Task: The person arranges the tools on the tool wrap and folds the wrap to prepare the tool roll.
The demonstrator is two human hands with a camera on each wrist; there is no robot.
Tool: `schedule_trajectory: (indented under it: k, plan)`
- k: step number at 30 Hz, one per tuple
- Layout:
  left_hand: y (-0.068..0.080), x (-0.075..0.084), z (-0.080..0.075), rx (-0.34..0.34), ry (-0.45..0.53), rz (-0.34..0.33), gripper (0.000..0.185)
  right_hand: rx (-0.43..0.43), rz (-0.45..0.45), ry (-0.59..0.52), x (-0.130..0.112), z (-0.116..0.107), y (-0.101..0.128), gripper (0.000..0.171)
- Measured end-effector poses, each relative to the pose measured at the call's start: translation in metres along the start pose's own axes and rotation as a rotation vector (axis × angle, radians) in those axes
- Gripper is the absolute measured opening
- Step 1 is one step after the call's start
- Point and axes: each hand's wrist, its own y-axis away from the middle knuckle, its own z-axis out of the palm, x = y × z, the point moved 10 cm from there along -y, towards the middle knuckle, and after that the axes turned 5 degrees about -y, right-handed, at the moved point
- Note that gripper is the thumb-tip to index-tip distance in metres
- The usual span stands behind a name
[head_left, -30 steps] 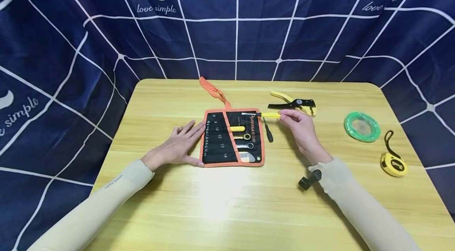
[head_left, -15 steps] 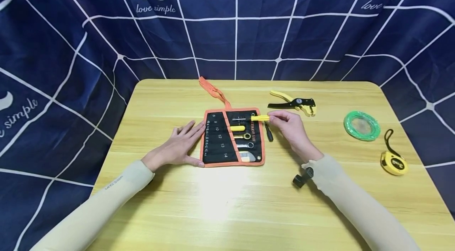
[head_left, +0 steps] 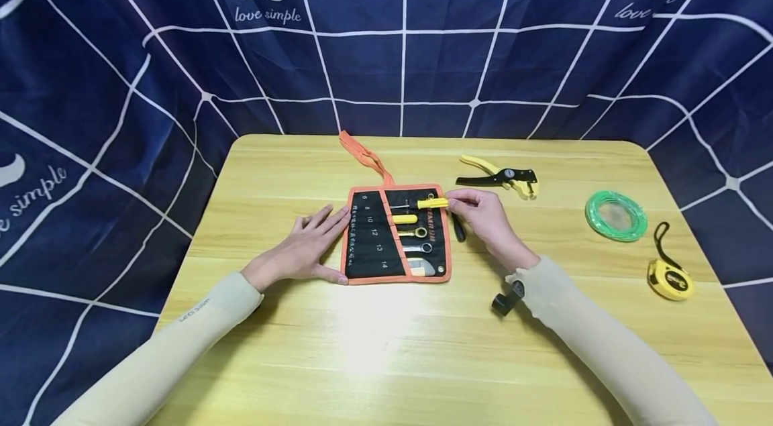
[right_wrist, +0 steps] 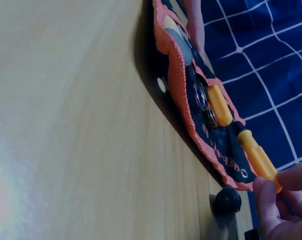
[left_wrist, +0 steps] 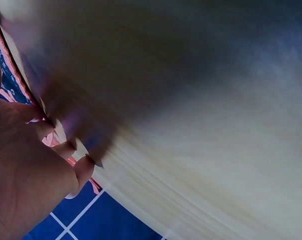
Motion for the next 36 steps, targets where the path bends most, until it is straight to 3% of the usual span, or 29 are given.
schedule_trajectory:
  k: [29, 36]
  plan:
    - [0.002, 0.001, -0.001, 0.017, 0.013, 0.014, 0.125, -0.109, 0.045, 0.215, -0.006, 0.039, -0.010, 0.016]
    - [0.002, 0.001, -0.002, 0.021, 0.013, 0.010, 0.125, -0.146, 0.032, 0.198, -0.011, 0.049, -0.013, 0.016]
